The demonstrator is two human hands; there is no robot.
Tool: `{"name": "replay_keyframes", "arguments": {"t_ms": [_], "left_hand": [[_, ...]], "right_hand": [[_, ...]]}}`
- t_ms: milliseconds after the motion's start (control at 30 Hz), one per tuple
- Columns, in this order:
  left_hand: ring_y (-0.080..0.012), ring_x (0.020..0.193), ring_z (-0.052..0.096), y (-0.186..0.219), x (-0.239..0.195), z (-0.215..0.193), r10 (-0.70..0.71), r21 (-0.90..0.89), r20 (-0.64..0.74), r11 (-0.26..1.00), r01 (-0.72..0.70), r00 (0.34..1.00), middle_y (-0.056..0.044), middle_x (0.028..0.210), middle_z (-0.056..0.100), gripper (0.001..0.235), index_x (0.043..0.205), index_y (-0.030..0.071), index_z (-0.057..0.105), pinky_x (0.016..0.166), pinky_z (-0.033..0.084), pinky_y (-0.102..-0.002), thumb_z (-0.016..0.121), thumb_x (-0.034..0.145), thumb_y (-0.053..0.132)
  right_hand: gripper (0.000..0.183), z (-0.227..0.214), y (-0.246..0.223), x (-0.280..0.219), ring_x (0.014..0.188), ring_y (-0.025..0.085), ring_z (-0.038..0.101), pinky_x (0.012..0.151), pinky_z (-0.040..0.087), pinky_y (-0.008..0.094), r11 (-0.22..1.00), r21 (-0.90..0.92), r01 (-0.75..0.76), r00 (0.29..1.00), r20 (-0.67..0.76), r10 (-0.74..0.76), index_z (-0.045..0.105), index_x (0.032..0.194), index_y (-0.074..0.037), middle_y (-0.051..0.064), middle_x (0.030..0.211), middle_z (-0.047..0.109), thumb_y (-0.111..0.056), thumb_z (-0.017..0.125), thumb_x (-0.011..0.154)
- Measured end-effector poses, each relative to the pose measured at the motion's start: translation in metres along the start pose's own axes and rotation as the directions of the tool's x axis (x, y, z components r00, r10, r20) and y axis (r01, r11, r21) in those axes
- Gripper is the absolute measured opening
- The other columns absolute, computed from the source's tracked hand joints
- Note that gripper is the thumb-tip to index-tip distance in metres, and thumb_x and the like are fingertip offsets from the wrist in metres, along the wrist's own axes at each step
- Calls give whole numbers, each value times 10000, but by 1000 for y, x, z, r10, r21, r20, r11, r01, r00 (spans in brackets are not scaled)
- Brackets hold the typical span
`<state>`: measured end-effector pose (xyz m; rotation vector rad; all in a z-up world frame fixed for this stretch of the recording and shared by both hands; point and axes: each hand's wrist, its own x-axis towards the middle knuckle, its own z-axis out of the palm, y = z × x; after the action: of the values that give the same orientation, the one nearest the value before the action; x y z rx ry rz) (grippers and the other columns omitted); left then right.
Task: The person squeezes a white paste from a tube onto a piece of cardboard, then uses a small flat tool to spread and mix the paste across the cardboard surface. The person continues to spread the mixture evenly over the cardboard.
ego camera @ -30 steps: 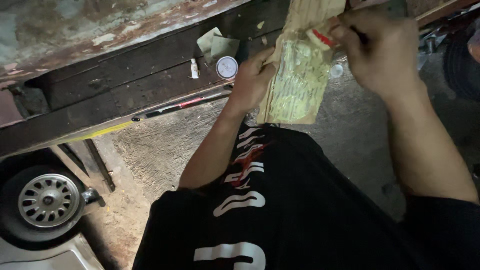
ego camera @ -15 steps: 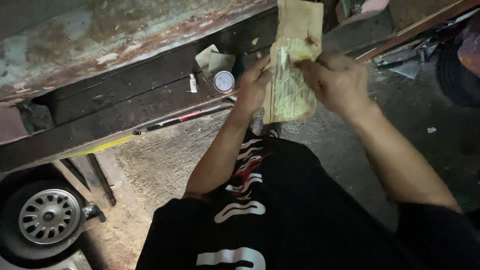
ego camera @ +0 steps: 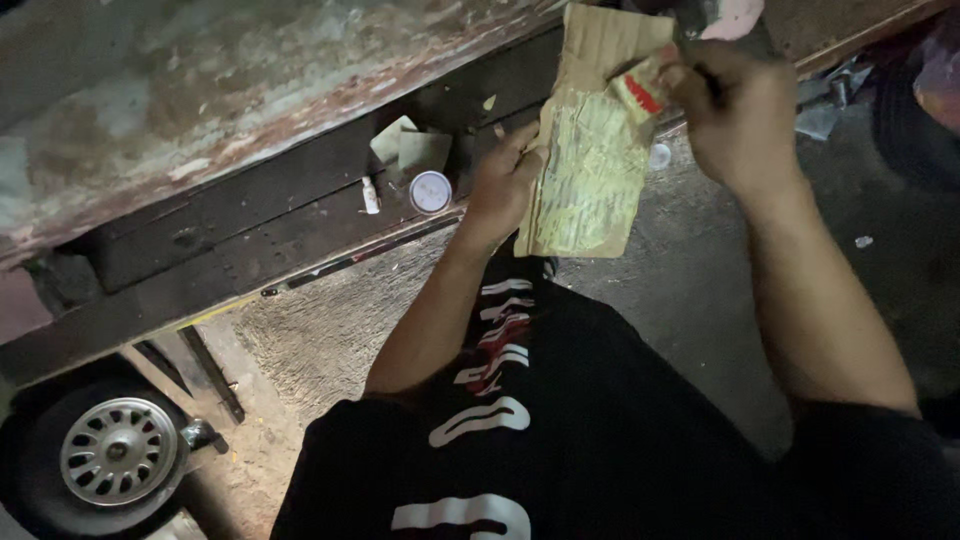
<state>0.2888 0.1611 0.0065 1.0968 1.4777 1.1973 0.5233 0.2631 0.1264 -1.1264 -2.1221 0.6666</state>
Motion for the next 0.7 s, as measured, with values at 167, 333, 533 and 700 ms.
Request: {"name": "replay_keyframes", "arguments": {"t_ms": [167,333,533,700], "left_hand": [[-168,1150,695,18,39,4,-16,184,17,983,13,1000,-133,1267,738,408,1361,-8,644,1009,515,-291,638,999,180],[-155,1132,666,16,81,16,-121,-227,170,961,158,978,-133,1286,718,441,1438,-32,565,998,518,-277,591,1046,167],[-160,1168,656,7,127,16,-83,-111,131,989,98,988,-137,1309,713,432,1420,-43,574,1010,510,-278,623,1041,158],[-173,1192,654,8,154,21,-82,-306,195,942,140,977,-137,1351,686,437,1441,-41,547,1030,517,-294,580,1051,154]], "right_hand": [[111,-11,35,32,763,248,706,700,528,361,987,-116,111,994,16,-109,765,1160,32,187,882,723,-44,741,1083],[109,-11,56,62,810,245,721,713,545,352,985,-128,116,992,65,-109,761,1169,32,180,957,747,-39,723,1095],[127,-4,64,99,728,229,701,667,540,349,984,-162,80,991,118,-61,780,1200,-1,172,956,758,-55,726,1097],[109,10,71,117,744,222,723,675,567,345,976,-184,116,984,154,-87,767,1125,4,162,939,763,-102,744,1127]]}}
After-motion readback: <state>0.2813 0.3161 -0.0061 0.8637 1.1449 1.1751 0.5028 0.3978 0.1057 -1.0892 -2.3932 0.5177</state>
